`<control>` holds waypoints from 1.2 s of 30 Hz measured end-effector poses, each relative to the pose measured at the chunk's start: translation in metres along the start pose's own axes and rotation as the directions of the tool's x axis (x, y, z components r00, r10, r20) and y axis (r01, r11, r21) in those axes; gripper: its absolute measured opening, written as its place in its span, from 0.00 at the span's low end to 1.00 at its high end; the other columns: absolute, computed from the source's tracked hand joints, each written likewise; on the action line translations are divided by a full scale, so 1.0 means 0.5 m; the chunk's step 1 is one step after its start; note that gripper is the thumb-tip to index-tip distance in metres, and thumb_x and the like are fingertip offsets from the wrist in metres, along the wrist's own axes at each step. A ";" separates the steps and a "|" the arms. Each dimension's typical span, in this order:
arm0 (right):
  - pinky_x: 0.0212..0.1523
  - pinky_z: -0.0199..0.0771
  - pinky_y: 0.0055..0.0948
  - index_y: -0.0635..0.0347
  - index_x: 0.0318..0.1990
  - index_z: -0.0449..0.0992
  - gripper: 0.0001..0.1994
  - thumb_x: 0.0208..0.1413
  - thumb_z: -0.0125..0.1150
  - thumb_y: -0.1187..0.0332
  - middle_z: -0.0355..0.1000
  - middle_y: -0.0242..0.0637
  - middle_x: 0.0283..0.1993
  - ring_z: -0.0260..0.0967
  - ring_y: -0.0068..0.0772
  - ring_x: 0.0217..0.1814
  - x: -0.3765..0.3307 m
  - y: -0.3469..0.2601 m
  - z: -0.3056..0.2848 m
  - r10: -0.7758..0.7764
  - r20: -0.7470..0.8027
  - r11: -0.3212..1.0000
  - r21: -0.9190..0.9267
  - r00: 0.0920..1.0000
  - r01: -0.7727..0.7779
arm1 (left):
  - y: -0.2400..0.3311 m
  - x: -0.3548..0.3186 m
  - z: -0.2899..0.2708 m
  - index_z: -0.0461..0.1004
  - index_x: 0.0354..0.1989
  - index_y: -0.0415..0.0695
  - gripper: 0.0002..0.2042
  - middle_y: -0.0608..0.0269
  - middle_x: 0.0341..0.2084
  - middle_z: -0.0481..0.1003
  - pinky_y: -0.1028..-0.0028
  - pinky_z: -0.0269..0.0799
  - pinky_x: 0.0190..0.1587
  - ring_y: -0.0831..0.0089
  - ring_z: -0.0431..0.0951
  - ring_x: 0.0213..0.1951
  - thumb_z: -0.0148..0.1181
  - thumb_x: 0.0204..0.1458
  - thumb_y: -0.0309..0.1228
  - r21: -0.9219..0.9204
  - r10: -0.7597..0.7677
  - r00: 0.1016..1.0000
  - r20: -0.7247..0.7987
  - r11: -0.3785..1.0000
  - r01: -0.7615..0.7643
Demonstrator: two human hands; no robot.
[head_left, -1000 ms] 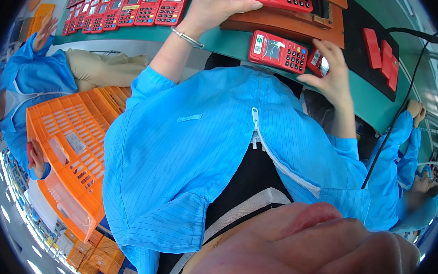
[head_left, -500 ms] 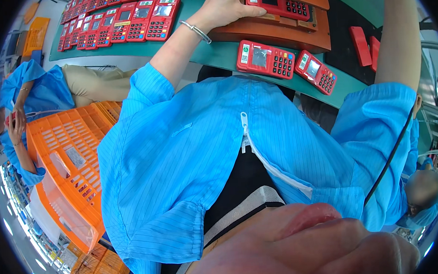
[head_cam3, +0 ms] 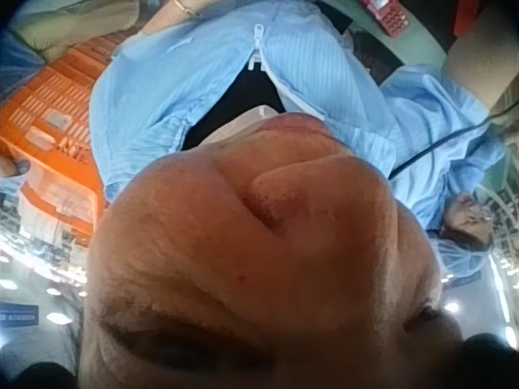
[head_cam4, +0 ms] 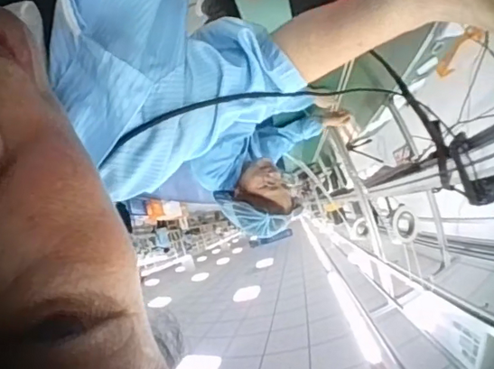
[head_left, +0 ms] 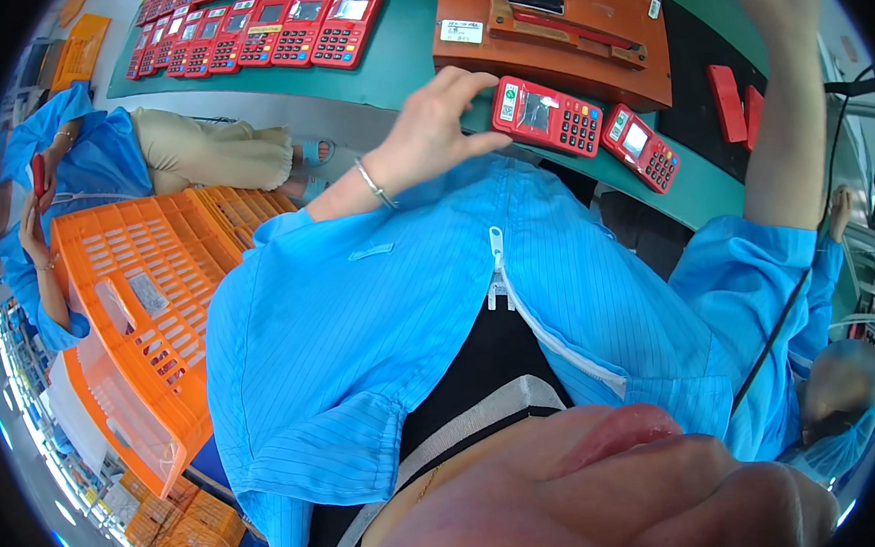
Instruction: Testing red handheld electronic devices using a manual test jig.
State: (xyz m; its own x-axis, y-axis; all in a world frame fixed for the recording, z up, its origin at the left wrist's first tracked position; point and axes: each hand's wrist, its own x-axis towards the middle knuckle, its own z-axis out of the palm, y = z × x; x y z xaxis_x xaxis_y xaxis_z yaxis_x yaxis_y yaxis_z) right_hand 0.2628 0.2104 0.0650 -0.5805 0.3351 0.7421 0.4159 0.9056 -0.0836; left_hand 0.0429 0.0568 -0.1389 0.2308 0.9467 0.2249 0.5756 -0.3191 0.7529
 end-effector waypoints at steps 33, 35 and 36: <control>0.60 0.62 0.45 0.67 0.57 0.65 0.42 0.30 0.78 0.63 0.68 0.51 0.54 0.63 0.52 0.59 -0.404 -0.140 0.116 0.347 0.592 0.925 -0.086 0.728 -0.371 | -0.036 0.002 0.066 0.63 0.55 0.41 0.38 0.50 0.43 0.71 0.59 0.65 0.51 0.51 0.70 0.48 0.76 0.32 0.33 0.109 0.171 0.983 -0.070 0.981 -0.163; 0.59 0.62 0.44 0.68 0.55 0.66 0.40 0.29 0.77 0.66 0.68 0.52 0.52 0.64 0.52 0.58 -0.405 -0.139 0.122 0.356 0.591 0.921 -0.091 0.724 -0.379 | -0.029 0.001 0.062 0.62 0.57 0.41 0.40 0.50 0.44 0.70 0.59 0.65 0.51 0.51 0.70 0.48 0.76 0.32 0.33 0.163 0.197 0.978 -0.061 0.969 -0.185; 0.59 0.62 0.44 0.68 0.55 0.66 0.40 0.29 0.77 0.66 0.68 0.52 0.52 0.64 0.52 0.58 -0.402 -0.139 0.119 0.355 0.594 0.921 -0.087 0.722 -0.380 | -0.026 -0.003 0.062 0.62 0.57 0.41 0.40 0.50 0.44 0.70 0.59 0.65 0.51 0.51 0.70 0.48 0.76 0.32 0.33 0.163 0.193 0.979 -0.060 0.970 -0.181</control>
State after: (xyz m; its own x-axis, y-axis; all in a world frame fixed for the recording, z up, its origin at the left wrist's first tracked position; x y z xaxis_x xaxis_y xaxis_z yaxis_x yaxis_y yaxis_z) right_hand 0.3088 0.0955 -0.1178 -0.6874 0.7177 0.1112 0.6649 0.6835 -0.3012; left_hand 0.0593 0.0580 -0.1685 0.2899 0.8684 0.4022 0.6444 -0.4878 0.5888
